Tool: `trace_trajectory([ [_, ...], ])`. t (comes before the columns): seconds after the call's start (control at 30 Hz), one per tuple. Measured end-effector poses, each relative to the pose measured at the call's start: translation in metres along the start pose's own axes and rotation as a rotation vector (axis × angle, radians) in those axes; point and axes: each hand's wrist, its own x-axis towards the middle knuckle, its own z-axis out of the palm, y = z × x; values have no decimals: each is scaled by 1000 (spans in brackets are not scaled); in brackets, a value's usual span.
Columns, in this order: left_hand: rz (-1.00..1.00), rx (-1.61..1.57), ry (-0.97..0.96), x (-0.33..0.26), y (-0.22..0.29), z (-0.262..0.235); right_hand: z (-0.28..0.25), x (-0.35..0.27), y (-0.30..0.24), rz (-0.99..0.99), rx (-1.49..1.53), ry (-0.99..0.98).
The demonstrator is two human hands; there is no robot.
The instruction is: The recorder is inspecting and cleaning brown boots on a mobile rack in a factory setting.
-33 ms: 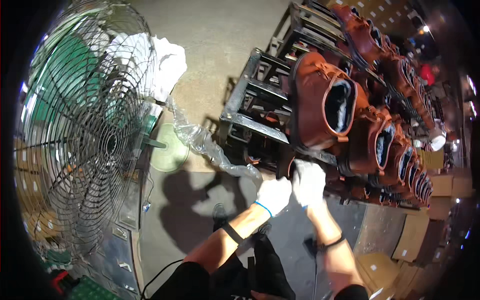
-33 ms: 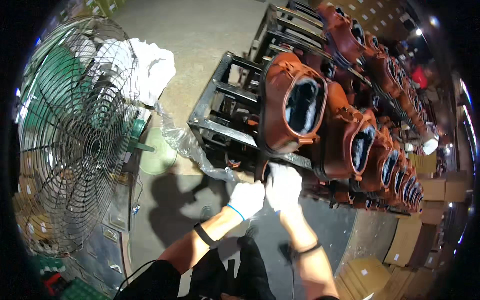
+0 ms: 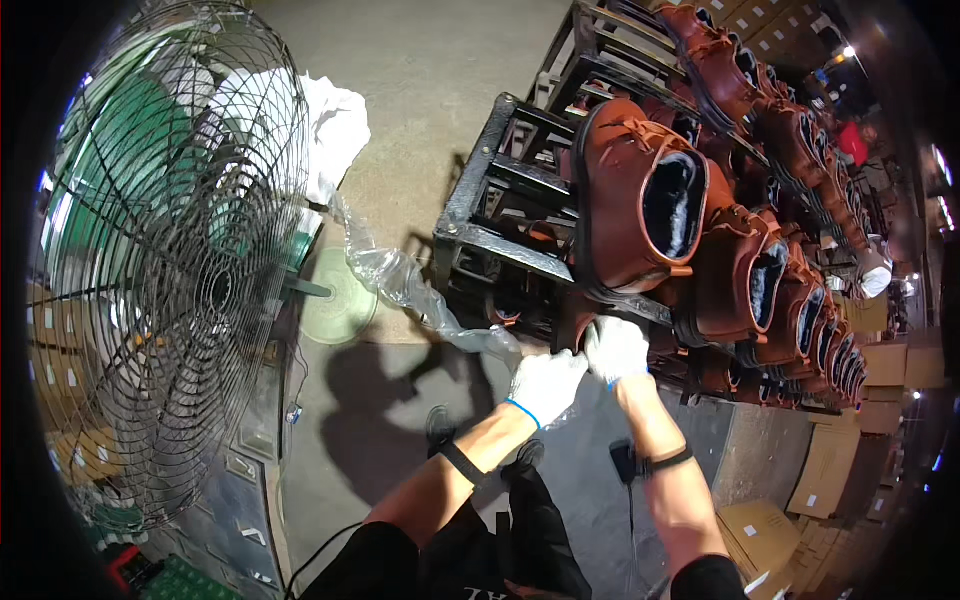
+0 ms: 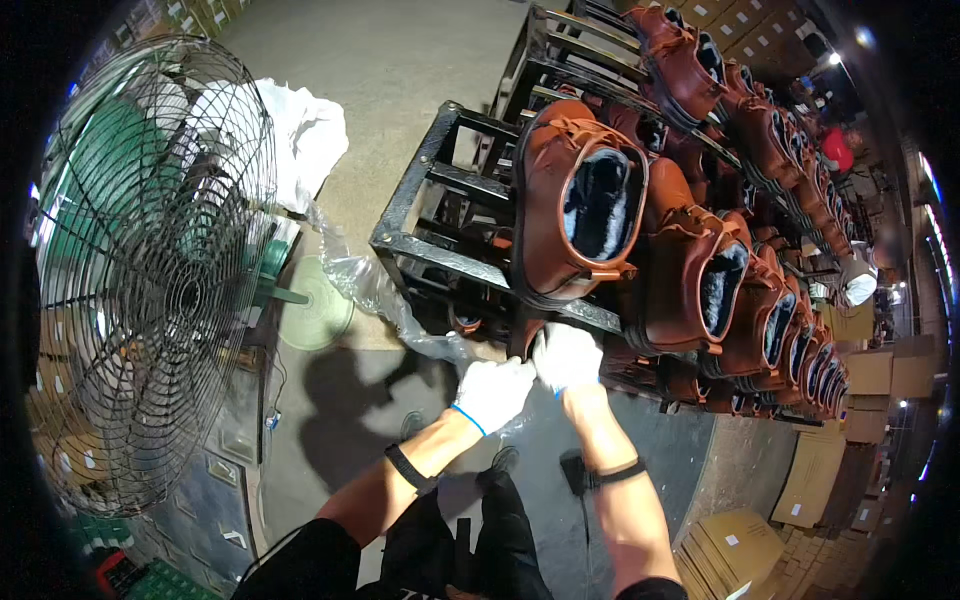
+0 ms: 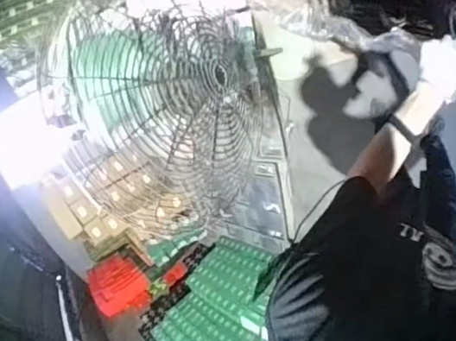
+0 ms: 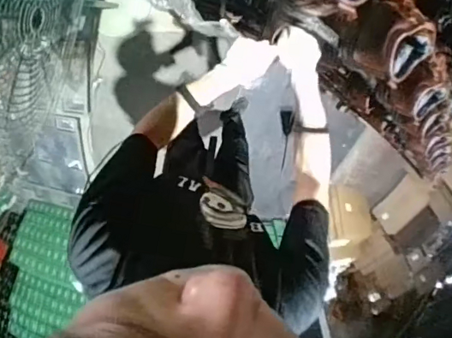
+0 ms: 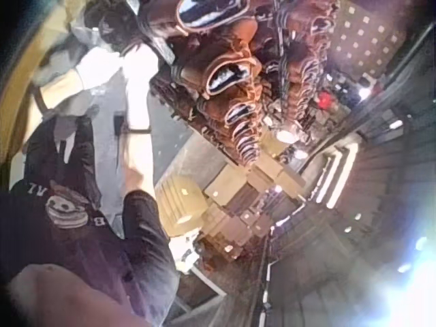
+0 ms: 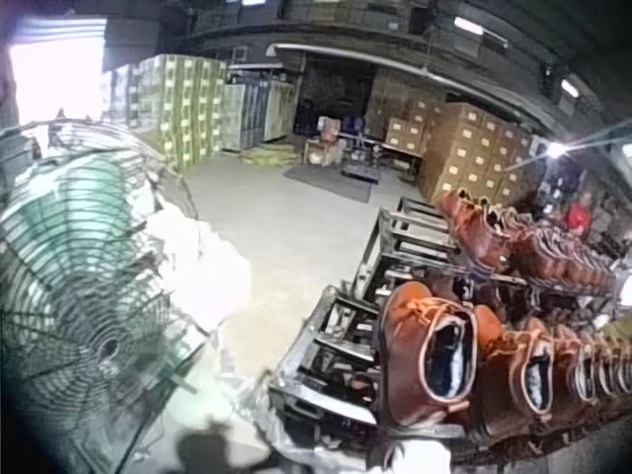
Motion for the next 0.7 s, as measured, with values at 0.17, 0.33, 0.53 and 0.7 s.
trace_trajectory([
  [0.17, -101, 11, -47, 63, -37, -14, 12, -17, 12, -158, 244, 408],
  [0.33, -93, -755, -121, 39, -9, -25, 11, -72, 20, -330, 702, 379],
  [0.53, 6, -162, 49, -81, -36, 2, -1, -94, 43, -434, 410, -384],
  [0.7, -314, -52, 247, -94, -146, 16, 79, -98, 129, 195, 894, 166],
])
